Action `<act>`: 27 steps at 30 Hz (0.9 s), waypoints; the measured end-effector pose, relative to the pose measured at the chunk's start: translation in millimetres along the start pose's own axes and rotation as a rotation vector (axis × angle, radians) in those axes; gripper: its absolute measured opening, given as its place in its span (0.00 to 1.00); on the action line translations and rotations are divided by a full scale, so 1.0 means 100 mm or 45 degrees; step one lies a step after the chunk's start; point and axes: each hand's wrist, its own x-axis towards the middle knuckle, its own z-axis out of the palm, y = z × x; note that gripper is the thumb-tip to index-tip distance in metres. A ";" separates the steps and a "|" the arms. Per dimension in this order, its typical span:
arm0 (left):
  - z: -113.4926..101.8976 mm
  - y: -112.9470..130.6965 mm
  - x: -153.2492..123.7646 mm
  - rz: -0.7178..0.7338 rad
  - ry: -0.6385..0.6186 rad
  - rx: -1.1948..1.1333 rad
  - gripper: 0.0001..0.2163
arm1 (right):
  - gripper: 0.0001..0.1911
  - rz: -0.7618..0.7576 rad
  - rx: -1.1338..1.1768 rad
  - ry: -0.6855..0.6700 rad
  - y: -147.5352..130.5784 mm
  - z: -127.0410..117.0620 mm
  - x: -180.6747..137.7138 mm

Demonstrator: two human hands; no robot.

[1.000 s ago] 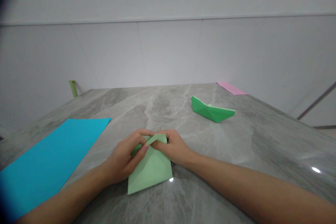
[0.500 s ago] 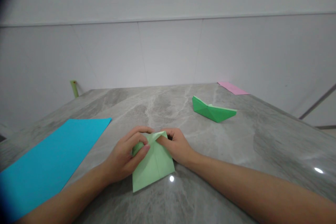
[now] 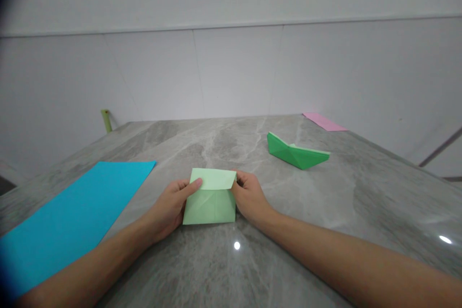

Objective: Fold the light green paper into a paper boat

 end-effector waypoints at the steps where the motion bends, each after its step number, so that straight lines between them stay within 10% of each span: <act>1: 0.00 0.00 0.00 -0.005 0.014 -0.014 0.18 | 0.13 -0.009 -0.011 -0.013 0.00 0.00 0.00; 12: -0.15 -0.01 0.11 0.292 0.092 0.068 0.17 | 0.25 0.077 0.425 0.039 0.01 -0.09 0.06; 20: -0.08 -0.02 0.07 0.318 0.119 0.219 0.25 | 0.16 0.061 0.317 -0.106 0.03 -0.07 0.02; 27: -0.09 0.00 0.01 0.175 -0.246 0.245 0.17 | 0.18 0.061 0.286 0.057 0.04 -0.09 0.03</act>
